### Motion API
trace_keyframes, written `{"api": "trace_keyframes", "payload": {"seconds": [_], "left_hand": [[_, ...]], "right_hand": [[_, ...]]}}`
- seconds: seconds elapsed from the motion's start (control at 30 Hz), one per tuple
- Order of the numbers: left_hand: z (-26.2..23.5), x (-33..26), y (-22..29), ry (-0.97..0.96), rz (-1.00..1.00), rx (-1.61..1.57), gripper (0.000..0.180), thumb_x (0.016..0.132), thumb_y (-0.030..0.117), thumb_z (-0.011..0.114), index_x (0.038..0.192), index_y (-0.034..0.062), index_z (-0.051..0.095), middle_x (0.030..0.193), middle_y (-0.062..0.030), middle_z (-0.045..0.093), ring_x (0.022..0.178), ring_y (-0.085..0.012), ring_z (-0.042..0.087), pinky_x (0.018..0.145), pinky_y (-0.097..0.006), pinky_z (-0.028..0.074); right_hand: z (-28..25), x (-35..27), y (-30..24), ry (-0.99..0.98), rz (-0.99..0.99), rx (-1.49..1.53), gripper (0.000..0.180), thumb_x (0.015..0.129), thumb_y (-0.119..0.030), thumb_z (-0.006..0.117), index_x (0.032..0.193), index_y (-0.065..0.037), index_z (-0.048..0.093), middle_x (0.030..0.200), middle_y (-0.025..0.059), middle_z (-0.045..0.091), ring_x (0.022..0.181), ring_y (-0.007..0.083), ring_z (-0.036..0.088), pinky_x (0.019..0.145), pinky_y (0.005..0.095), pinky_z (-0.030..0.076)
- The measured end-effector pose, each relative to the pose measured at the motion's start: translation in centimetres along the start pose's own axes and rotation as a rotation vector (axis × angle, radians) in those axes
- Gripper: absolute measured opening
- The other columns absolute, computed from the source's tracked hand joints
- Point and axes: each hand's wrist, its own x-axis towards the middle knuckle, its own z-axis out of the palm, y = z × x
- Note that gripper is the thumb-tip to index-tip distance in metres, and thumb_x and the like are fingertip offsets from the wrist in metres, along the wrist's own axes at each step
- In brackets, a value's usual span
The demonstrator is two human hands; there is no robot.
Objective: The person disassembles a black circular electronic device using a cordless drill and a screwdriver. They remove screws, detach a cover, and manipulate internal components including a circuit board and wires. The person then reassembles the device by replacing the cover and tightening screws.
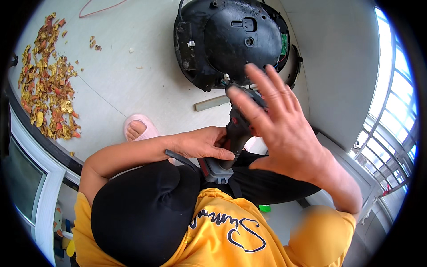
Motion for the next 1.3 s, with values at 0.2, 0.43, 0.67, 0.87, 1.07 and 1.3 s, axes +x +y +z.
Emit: {"api": "trace_keyframes", "payload": {"seconds": [0.2,0.43,0.67,0.87,1.07,1.3], "left_hand": [[1.6,1.9,-0.5,0.074,0.087,-0.13,0.048,0.082,0.016,0.07,0.117,-0.0044,0.045,0.108,-0.0114,0.057,0.099,-0.0154,0.057,0.088,-0.029,0.046],[0.2,5.0,-3.6,0.033,0.297,-0.54,0.044,0.085,0.019,0.065,0.123,0.0046,0.047,0.117,-0.0103,0.056,0.112,-0.0176,0.051,0.099,-0.033,0.038],[-2.8,6.6,0.8,0.201,0.291,-0.966,0.036,0.093,0.043,0.05,0.112,0.0133,0.054,0.106,-0.0035,0.06,0.104,-0.0161,0.057,0.09,-0.035,0.044],[-1.9,8.2,0.9,0.252,0.483,-0.987,0.048,0.089,0.047,0.054,0.118,0.0083,0.052,0.114,-0.0047,0.06,0.106,-0.0173,0.058,0.098,-0.033,0.045],[-1.8,9.9,-0.1,0.365,0.471,-1.011,0.044,0.089,0.046,0.056,0.111,0.0079,0.052,0.104,-0.0032,0.061,0.097,-0.0134,0.06,0.088,-0.03,0.049],[-2.1,8.8,-1.4,0.319,0.325,-0.973,0.047,0.087,0.053,0.055,0.107,0.0113,0.055,0.105,-0.0043,0.059,0.095,-0.0137,0.056,0.086,-0.034,0.046]], "right_hand": [[3.7,-0.6,-0.5,0.003,0.949,1.224,0.098,0.068,-0.039,0.08,0.136,0.004,0.025,0.123,0.0277,0.048,0.103,0.0296,0.059,0.08,0.04,0.052],[2.7,1.0,0.0,-0.03,0.405,0.44,0.061,0.062,-0.01,0.073,0.117,-0.007,0.046,0.106,0.0183,0.058,0.087,0.0317,0.062,0.074,0.0333,0.051],[3.8,0.4,0.9,0.0,-0.2,-0.469,0.056,0.069,-0.008,0.071,0.115,-0.022,0.041,0.122,0.0194,0.051,0.108,0.034,0.056,0.091,0.0432,0.047],[2.2,-1.6,0.3,0.319,0.214,0.013,0.089,0.058,-0.02,0.082,0.134,-0.015,0.035,0.139,0.0189,0.035,0.126,0.035,0.04,0.101,0.0463,0.037],[2.9,-1.2,1.8,0.06,1.02,1.61,0.083,0.074,-0.047,0.072,0.125,0.008,0.037,0.105,0.022,0.056,0.093,0.0206,0.062,0.063,0.0294,0.057],[5.2,-0.2,2.8,0.196,0.629,0.647,0.053,0.068,-0.013,0.074,0.113,0.001,0.049,0.092,0.0127,0.054,0.071,0.0199,0.059,0.063,0.0288,0.054]]}}
